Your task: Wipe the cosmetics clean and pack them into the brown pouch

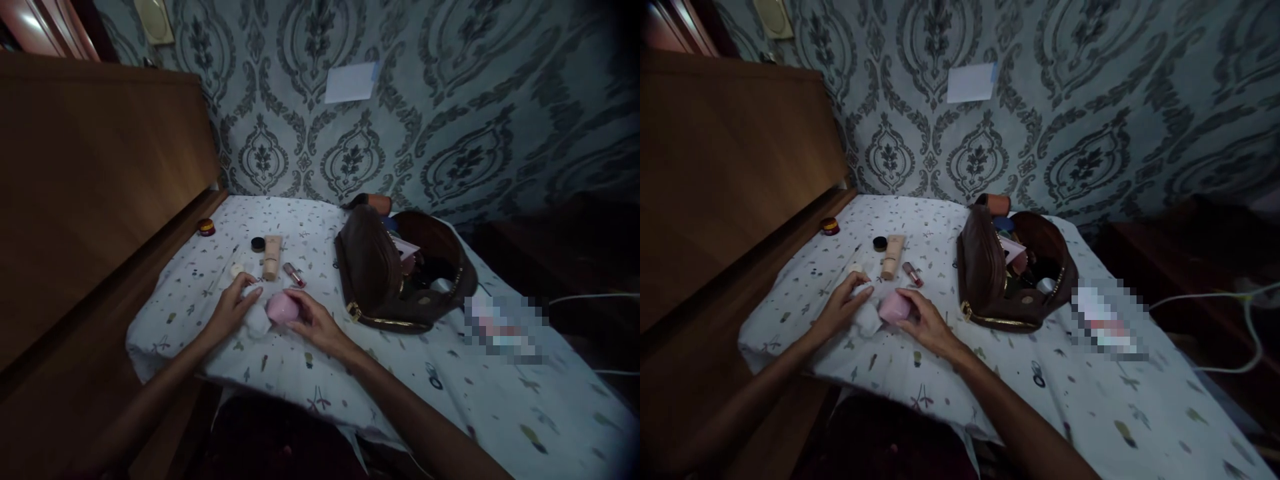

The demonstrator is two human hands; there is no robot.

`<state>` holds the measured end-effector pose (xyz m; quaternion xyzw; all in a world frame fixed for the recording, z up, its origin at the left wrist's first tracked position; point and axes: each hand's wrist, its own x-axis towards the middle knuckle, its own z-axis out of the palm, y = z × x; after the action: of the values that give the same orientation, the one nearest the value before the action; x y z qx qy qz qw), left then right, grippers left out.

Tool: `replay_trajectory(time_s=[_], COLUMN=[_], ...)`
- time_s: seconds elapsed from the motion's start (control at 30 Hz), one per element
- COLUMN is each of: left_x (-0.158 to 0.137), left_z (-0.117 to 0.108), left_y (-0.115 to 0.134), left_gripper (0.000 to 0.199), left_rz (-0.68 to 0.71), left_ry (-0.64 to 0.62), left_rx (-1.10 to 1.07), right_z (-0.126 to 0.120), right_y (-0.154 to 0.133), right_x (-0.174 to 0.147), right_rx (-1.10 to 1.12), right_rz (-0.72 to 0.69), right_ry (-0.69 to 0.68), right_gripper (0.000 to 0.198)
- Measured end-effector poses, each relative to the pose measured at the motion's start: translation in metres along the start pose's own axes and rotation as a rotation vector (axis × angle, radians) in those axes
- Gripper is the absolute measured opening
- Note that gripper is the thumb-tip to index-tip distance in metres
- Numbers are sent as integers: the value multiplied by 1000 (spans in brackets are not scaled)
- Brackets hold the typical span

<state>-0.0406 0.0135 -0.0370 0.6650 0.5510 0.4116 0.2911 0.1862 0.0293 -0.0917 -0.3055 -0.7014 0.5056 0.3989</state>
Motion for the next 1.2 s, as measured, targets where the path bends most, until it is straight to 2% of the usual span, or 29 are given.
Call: replay_trajectory(time_s=[0.07, 0.13, 0.27, 0.43, 0.53, 0.63, 0.87, 0.97, 1.1, 1.2], left_x=[1, -4, -20, -30, -32, -38, -46, -38, -21, -9], left_z=[8, 19, 37, 38, 32, 28, 26, 28, 33, 36], left_y=[3, 6, 11, 10, 6, 1, 8, 22, 44, 47], left_gripper=[26, 28, 31, 33, 39, 46, 42, 43, 33, 25], left_rz=[14, 32, 80, 65, 98, 157, 325, 265, 146, 117], left_ry=[46, 36, -77, -174, -163, -185, -319, -389, -438, -448], left_rx=[-56, -97, -90, -48, 83, 290, 659, 743, 830, 832], right_z=[3, 5, 5, -3, -5, -2, 6, 7, 8, 8], right_y=[2, 2, -1, -10, -12, -10, -7, -12, -18, -17], right_x=[1, 1, 1, -2, -6, -8, -6, -6, -7, -6], right_rx=[92, 87, -141, -214, -252, -305, -258, -285, -354, -359], right_rz=[21, 21, -54, -43, -31, 5, 21, 69, 131, 118], right_ry=[-7, 4, 10, -70, -148, -138, -106, -67, -21, -33], right_gripper=[57, 54, 42, 52, 70, 91, 107, 113, 118, 119])
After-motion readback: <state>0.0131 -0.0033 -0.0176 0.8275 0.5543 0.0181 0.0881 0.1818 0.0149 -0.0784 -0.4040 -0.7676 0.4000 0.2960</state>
